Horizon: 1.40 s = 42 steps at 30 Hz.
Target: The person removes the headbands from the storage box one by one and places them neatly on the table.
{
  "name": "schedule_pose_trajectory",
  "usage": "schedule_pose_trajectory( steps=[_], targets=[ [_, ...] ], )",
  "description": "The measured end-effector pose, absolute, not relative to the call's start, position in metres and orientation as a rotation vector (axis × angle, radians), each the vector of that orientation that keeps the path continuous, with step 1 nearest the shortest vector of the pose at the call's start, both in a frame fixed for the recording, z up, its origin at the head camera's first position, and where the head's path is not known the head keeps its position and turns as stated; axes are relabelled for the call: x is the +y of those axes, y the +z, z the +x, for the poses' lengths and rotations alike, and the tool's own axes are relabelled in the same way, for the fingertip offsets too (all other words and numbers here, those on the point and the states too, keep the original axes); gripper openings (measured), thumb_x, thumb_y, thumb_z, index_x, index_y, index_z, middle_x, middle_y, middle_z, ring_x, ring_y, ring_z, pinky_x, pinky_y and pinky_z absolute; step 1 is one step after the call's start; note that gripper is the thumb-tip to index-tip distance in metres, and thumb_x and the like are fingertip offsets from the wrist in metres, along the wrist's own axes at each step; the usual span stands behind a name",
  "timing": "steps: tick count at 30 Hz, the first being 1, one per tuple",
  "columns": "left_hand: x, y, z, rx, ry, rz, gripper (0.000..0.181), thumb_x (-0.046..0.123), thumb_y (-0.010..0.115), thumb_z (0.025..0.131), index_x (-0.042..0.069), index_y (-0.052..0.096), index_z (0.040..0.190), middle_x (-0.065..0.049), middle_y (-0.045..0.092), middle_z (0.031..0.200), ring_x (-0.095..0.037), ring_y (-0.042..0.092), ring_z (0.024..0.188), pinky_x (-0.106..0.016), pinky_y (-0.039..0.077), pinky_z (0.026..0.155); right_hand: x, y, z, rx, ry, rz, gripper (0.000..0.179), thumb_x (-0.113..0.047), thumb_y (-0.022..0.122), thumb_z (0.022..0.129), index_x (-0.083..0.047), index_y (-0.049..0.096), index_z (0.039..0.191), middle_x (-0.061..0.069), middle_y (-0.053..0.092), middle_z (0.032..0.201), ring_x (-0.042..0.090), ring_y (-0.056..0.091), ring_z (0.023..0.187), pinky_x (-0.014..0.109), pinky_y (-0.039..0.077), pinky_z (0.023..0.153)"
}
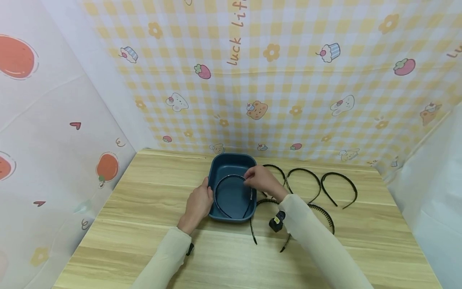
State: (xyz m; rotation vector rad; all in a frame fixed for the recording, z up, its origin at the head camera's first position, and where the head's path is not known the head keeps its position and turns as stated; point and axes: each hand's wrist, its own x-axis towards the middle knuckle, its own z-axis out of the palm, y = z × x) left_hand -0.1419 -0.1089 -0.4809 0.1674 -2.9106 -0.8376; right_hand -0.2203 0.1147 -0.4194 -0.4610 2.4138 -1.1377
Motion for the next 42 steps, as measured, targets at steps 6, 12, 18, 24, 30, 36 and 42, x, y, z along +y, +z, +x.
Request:
schedule_pose_trajectory(
  steps=[6, 12, 18, 24, 30, 36, 42],
  targets=[
    [-0.109, -0.480, -0.142, -2.907, -0.835, 0.179, 0.043, 0.014, 0.047, 0.103, -0.001, 0.049, 0.143, -0.022, 0.070, 0.107, -0.035, 0.070, 0.079, -0.045, 0.055, 0.059, 0.122, -0.419, -0.220, 2.385, -1.173, -0.401, 0.029, -0.009, 0.064, 0.094, 0.006, 0.067, 0.118, 0.014, 0.067, 0.101, 0.025, 0.069, 0.089, 0.039, 0.058, 0.081],
    [-0.108, -0.480, -0.141, -2.905, -0.842, 0.178, 0.044, 0.013, 0.047, 0.102, -0.001, 0.049, 0.143, -0.022, 0.070, 0.108, -0.034, 0.070, 0.077, -0.044, 0.054, 0.057, 0.129, -0.417, -0.219, 2.364, -1.193, -0.325, 0.028, -0.009, 0.064, 0.094, 0.005, 0.066, 0.119, 0.013, 0.067, 0.101, 0.022, 0.068, 0.090, 0.042, 0.057, 0.086],
    [-0.108, -0.481, -0.141, -2.900, -0.842, 0.169, 0.044, 0.013, 0.048, 0.102, -0.002, 0.049, 0.143, -0.022, 0.070, 0.108, -0.033, 0.069, 0.075, -0.043, 0.053, 0.057, 0.139, -0.418, -0.219, 2.324, -1.243, -0.314, 0.027, -0.006, 0.061, 0.096, 0.008, 0.064, 0.119, 0.015, 0.066, 0.102, 0.023, 0.067, 0.093, 0.044, 0.056, 0.088],
    [-0.108, -0.482, -0.142, -2.890, -0.836, 0.153, 0.043, 0.012, 0.049, 0.102, -0.004, 0.049, 0.142, -0.022, 0.071, 0.102, -0.032, 0.069, 0.072, -0.042, 0.053, 0.055, 0.152, -0.417, -0.220, 2.336, -1.243, -0.308, 0.029, -0.008, 0.058, 0.097, 0.005, 0.065, 0.122, 0.018, 0.067, 0.106, 0.025, 0.066, 0.093, 0.042, 0.056, 0.087],
    [-0.108, -0.481, -0.140, -2.856, -0.817, 0.118, 0.042, 0.009, 0.049, 0.100, -0.007, 0.051, 0.139, -0.023, 0.070, 0.097, -0.032, 0.067, 0.069, -0.042, 0.052, 0.053, 0.166, -0.418, -0.219, 2.356, -1.249, -0.312, 0.034, -0.009, 0.059, 0.096, 0.007, 0.062, 0.126, 0.018, 0.068, 0.106, 0.017, 0.064, 0.092, 0.035, 0.056, 0.083],
    [-0.109, -0.481, -0.140, -2.858, -0.804, 0.104, 0.042, 0.009, 0.050, 0.100, -0.007, 0.051, 0.138, -0.022, 0.070, 0.094, -0.032, 0.067, 0.066, -0.041, 0.051, 0.052, 0.181, -0.416, -0.218, 2.341, -1.267, -0.260, 0.039, -0.010, 0.058, 0.098, 0.008, 0.057, 0.132, 0.023, 0.064, 0.116, 0.023, 0.065, 0.101, 0.038, 0.056, 0.089],
    [-0.109, -0.482, -0.141, -2.887, -0.804, 0.117, 0.043, 0.011, 0.049, 0.101, -0.005, 0.049, 0.141, -0.022, 0.071, 0.095, -0.032, 0.068, 0.069, -0.041, 0.052, 0.054, 0.196, -0.413, -0.215, 2.336, -1.281, -0.230, 0.039, -0.009, 0.056, 0.100, 0.011, 0.054, 0.133, 0.030, 0.057, 0.131, 0.034, 0.064, 0.111, 0.040, 0.055, 0.092]
  ],
)
